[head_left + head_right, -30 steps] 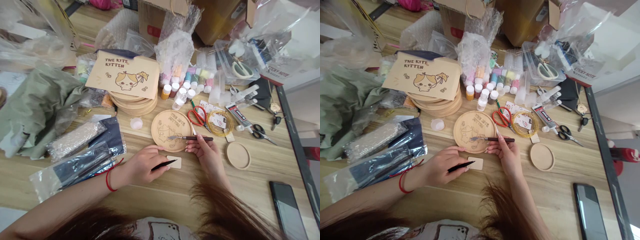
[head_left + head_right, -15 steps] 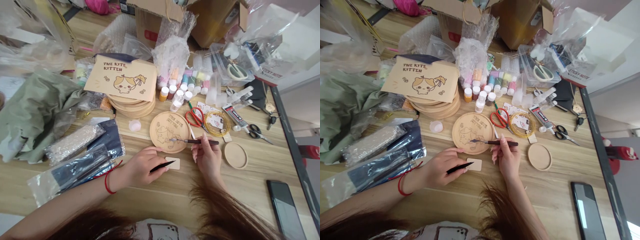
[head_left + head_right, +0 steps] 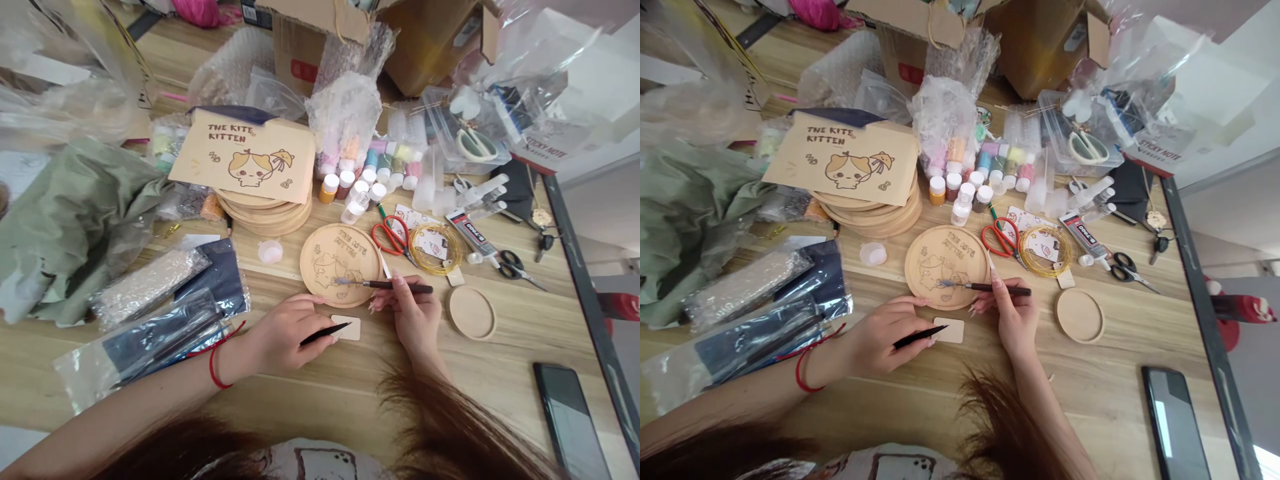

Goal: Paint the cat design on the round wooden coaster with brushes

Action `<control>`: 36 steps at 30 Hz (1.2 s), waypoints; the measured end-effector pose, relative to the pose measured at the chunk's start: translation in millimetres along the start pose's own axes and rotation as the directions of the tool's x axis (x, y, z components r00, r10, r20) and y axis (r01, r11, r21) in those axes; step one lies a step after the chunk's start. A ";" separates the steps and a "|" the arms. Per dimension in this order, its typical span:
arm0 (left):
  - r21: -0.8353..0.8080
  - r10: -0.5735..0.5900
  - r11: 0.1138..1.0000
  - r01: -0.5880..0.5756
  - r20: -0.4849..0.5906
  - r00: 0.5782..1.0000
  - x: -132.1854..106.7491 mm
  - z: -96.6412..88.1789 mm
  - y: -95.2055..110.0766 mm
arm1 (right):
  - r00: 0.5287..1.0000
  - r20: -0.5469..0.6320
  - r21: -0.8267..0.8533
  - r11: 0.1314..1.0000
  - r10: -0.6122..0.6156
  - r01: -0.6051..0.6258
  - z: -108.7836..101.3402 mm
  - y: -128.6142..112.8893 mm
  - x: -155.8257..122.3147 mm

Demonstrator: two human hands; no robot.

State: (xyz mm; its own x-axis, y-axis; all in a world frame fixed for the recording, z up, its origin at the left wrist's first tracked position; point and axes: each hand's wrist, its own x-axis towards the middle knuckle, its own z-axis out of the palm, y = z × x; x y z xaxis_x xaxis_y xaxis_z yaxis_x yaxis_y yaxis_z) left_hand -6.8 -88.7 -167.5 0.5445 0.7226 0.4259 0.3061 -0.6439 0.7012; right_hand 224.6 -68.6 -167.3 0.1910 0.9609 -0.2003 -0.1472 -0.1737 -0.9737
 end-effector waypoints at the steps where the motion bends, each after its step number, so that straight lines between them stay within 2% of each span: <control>1: 0.000 0.001 1.000 -0.001 0.001 1.000 0.1 0.0 -0.1 | 1.000 0.005 -0.005 1.000 0.003 -0.003 0.3 0.3 0.3; 18: -0.008 -0.008 1.000 0.008 0.008 1.000 1.1 -1.0 1.4 | 0.999 -0.006 -0.035 0.998 0.051 -0.052 1.4 -2.5 1.4; 32: -0.014 0.011 1.000 -0.011 0.010 1.000 0.3 -2.0 0.9 | 0.999 -0.031 0.006 0.999 0.037 -0.036 1.2 -2.5 2.3; 36: -0.013 0.010 1.000 -0.010 -0.003 1.000 -1.0 0.3 -0.8 | 0.999 -0.013 -0.034 0.998 0.044 -0.045 0.9 -2.3 2.3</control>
State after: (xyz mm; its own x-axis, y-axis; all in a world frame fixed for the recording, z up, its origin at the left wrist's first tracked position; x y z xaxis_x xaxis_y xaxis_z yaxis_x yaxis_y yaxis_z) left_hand -7.4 -89.0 -168.7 0.5456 0.7165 0.4347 0.2900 -0.6481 0.7042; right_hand 224.5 -65.7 -165.4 0.1971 0.9494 -0.2444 -0.1221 -0.2236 -0.9670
